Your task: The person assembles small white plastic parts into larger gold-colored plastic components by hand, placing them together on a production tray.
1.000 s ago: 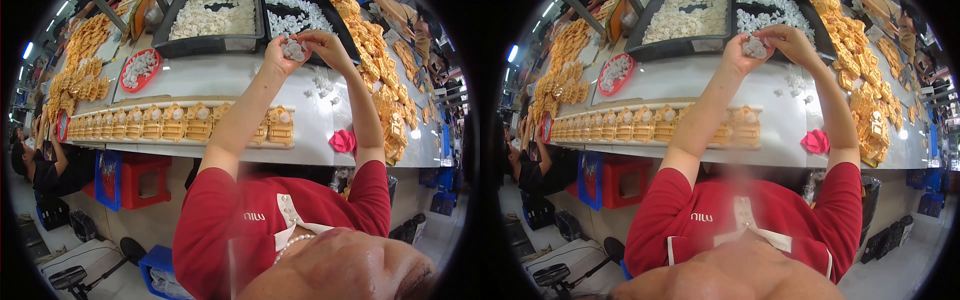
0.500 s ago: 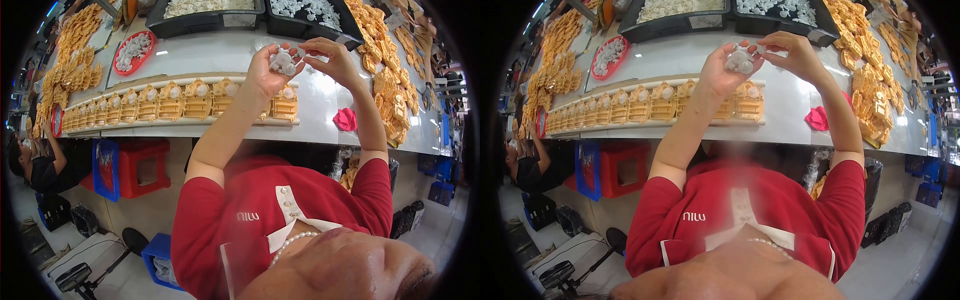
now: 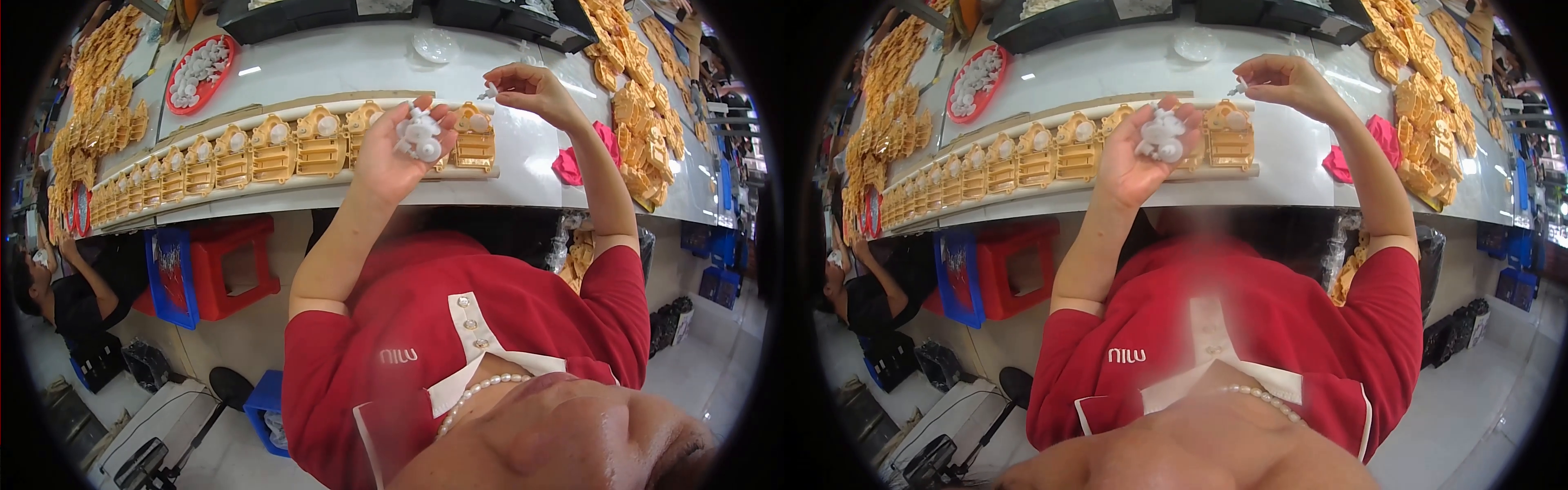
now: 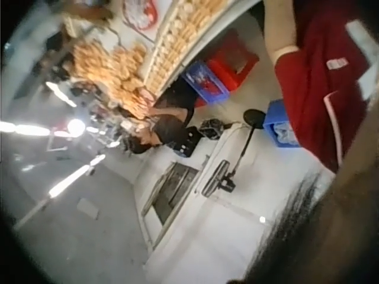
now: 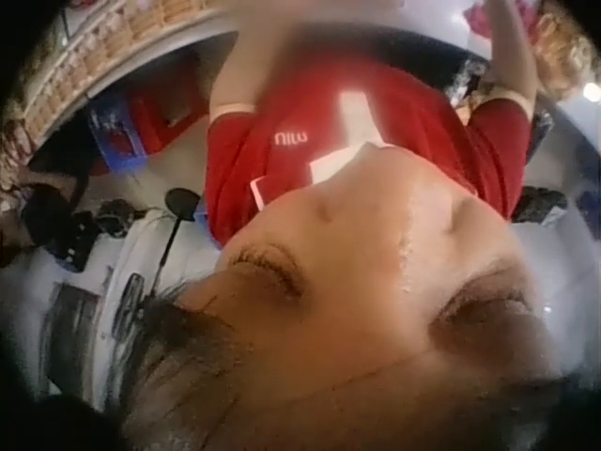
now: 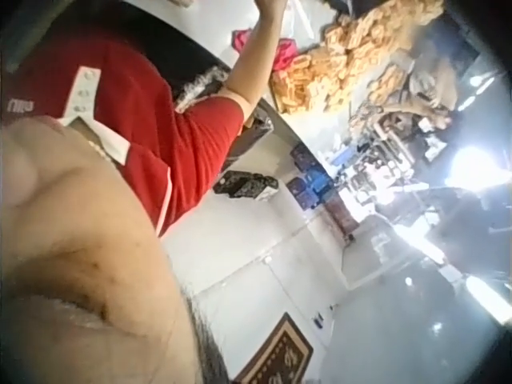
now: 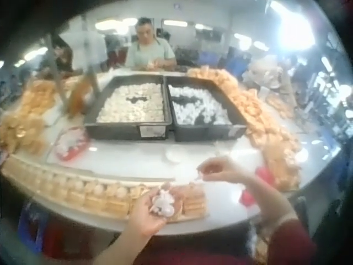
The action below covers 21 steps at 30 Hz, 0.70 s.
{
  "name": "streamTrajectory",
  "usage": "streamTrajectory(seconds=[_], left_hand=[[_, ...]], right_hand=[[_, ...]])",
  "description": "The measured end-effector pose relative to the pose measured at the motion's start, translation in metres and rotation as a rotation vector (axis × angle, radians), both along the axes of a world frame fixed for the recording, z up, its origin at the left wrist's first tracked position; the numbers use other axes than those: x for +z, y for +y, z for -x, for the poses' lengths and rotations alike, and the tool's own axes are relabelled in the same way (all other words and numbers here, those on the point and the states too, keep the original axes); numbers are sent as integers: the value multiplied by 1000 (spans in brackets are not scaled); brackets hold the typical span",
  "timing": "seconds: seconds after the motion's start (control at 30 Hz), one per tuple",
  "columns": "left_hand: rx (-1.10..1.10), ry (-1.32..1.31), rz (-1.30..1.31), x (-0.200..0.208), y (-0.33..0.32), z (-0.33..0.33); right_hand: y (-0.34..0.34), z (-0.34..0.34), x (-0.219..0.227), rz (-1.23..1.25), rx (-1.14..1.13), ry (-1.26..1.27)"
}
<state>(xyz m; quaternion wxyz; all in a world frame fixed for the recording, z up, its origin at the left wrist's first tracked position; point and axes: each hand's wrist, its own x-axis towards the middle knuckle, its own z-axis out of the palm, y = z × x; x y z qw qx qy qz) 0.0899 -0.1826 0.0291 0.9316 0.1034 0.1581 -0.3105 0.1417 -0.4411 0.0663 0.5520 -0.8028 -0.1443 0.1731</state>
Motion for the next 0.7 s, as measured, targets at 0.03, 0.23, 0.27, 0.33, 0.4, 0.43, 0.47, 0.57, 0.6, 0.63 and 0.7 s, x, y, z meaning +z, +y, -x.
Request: streamTrajectory(seconds=[0.03,0.23,0.27,0.33,0.4,0.43,0.47,0.57,0.6,0.63,0.7], left_hand=[[-2,7,11,-1,4,4],[-47,46,-8,-5,18,26],[-55,49,-2,-6,18,27],[-58,54,-11,-7,18,26],[-60,58,-22,-9,19,26],[-64,50,-21,-10,18,25],[-67,41,-20,-11,18,25],[-70,51,-13,-14,17,25],[-68,53,-11,-14,17,25],[-69,49,-15,-14,16,25],[-65,47,-18,-14,16,25]], right_hand=[[-2,0,-7,19,15,-13],[5,0,-16,253,61,-12],[7,0,-17,257,60,-8],[12,0,-18,323,61,-73],[18,0,-17,362,58,-78],[20,0,-17,398,58,-86],[20,-1,-18,400,57,-84],[22,-4,-19,428,60,-78],[23,-4,-18,441,68,-101],[24,-5,-17,455,77,-124],[33,-3,-12,504,75,-119]])
